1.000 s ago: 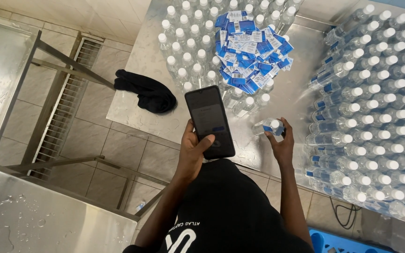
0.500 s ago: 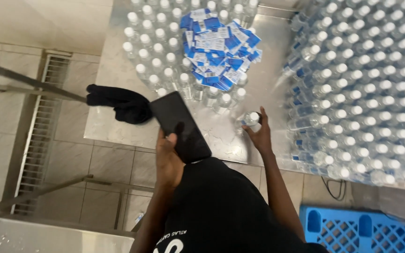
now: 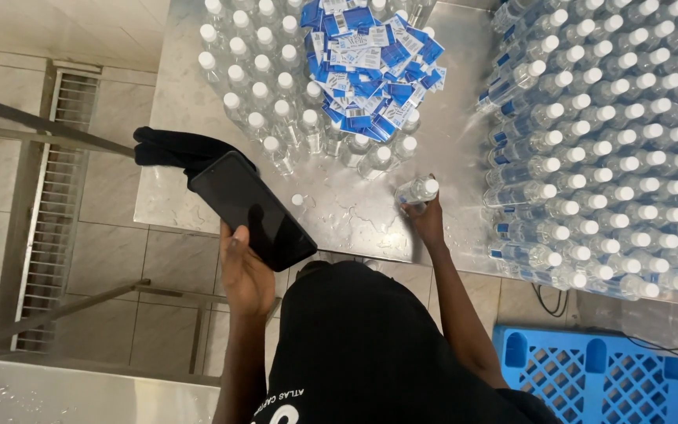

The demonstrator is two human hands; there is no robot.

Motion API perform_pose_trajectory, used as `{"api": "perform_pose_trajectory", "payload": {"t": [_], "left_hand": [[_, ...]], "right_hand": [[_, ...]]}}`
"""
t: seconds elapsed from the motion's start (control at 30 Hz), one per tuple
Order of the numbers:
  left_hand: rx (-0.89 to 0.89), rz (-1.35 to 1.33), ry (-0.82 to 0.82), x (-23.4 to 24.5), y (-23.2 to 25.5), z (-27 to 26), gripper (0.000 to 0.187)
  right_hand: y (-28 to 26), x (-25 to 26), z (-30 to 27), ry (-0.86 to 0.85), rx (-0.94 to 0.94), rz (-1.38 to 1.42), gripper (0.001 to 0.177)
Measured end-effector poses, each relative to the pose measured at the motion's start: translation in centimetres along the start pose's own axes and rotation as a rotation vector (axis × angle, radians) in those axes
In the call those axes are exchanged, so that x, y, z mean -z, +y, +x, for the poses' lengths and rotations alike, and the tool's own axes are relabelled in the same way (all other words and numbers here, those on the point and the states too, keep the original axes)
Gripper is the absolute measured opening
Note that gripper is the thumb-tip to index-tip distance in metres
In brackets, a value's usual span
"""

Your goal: The person picks up a water bottle from a large group on a metal table, takes a blue and white label from a pile, and applies it to the bottle. They repeat this process for several bottles, placing the labeled bottles back into the group.

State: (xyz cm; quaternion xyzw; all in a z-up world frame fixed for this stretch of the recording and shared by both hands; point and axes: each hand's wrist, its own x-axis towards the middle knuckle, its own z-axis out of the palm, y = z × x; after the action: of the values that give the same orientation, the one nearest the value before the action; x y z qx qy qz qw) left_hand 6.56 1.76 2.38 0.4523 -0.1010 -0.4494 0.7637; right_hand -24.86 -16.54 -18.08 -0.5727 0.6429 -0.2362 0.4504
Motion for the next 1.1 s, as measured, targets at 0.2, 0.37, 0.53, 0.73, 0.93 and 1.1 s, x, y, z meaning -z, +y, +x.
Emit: {"api": "perform_pose_trajectory", "payload": {"t": [0.2,0.37,0.53,0.73,0.93,1.1], "left_hand": [[-0.029,-0.021,0.043,0.7,1.7,0.4,0.060],[-0.027,0.032,0.015,1.2,3.1,1.1,0.059],[-0.034,0.067,-0.026,1.6,4.3,2.1,0.061],[0.025,0.117,-0.029,0.7,5.1,3.0,0.059],[0.083,0.064,-0.092,-0.5,2.5,4.4,0.054],[0.112,-0.071,-0.141,-2.3,-0.5,4.3,0.076]], "right_hand": [[2.5,-0.9,1.0,0.010,-0.044,-0.016,0.101],[4.1,-1.5,1.0,0.011,-0.065,-0.013,0.093],[1.2,-1.5,-0.3,0.048,-0.040,0.029,0.094],[-1.1,0.9,-2.4,0.311,0.325,0.086,0.107],[-3.8,4.9,0.3,0.243,0.401,-0.479,0.056],[-2.5,9.7,7.0,0.088,0.202,-0.536,0.033]]}}
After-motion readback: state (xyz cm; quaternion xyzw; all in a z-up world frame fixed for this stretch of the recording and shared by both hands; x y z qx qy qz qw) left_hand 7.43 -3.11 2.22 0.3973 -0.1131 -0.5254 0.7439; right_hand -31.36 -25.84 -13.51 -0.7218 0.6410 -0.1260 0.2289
